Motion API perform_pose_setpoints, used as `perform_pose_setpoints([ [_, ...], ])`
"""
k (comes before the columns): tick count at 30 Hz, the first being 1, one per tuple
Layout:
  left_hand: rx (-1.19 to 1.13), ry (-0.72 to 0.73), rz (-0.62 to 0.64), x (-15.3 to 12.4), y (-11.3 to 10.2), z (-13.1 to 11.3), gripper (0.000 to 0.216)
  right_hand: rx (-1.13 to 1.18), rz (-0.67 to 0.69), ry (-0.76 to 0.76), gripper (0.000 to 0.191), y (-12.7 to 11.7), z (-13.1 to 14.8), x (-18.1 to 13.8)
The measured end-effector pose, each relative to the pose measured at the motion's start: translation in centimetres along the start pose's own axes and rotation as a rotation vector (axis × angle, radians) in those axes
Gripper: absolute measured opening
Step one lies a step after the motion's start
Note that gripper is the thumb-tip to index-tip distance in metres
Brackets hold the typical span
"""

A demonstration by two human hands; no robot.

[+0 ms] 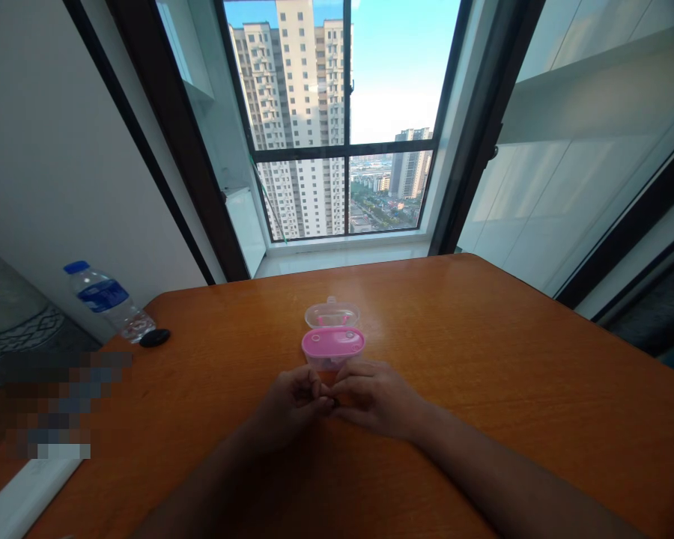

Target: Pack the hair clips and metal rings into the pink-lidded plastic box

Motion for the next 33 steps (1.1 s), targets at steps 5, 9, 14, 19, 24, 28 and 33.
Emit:
perform_pose_setpoints([
  [5,-0.056,-0.006,-0.023,-0.02,-0.05,-0.18,0.035,-0.031,-0.012,-0.010,0.020,-0.15,-0.12,-0.13],
  [9,-0.060,-0.007,-0.031,0.06,-0.07,0.03,0.035,-0.063,-0.015,-0.022,0.020,-0.33,-0.02,-0.08],
  [14,0.004,-0.004,-0.057,-0.09,-0.45,0.37,0.033,-0.083,-0.006,-0.006,0.020,-0.39,-0.06,0.04],
  [19,0.021,-0.007,-0.062,-0.16,-0.55,0.33,0.030,-0.096,0.006,0.007,0.020,-0.25,-0.31,-0.02],
  [24,0.035,-0.003,-0.071,-0.08,-0.67,-0.08,0.029,-0.098,0.038,0.015,0.021,-0.10,-0.55,-0.03],
  [28,0.016,0.006,-0.071,-0.11,-0.75,-0.06,0.030,-0.105,0.048,0.007,0.022,0.01,-0.68,-0.09],
  [33,-0.051,-0.013,-0.088,-0.06,-0.79,0.36,0.031,-0.113,0.038,0.016,0.021,-0.26,-0.32,0.00],
])
Point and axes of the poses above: each hand's wrist, its own x-axis towards the middle knuckle, its own y-axis out of the palm, z = x × y, the point moved 5 cm from there along x, towards the middle knuckle, and after that the axes turned 5 degrees about z, right-handed, at the moved point
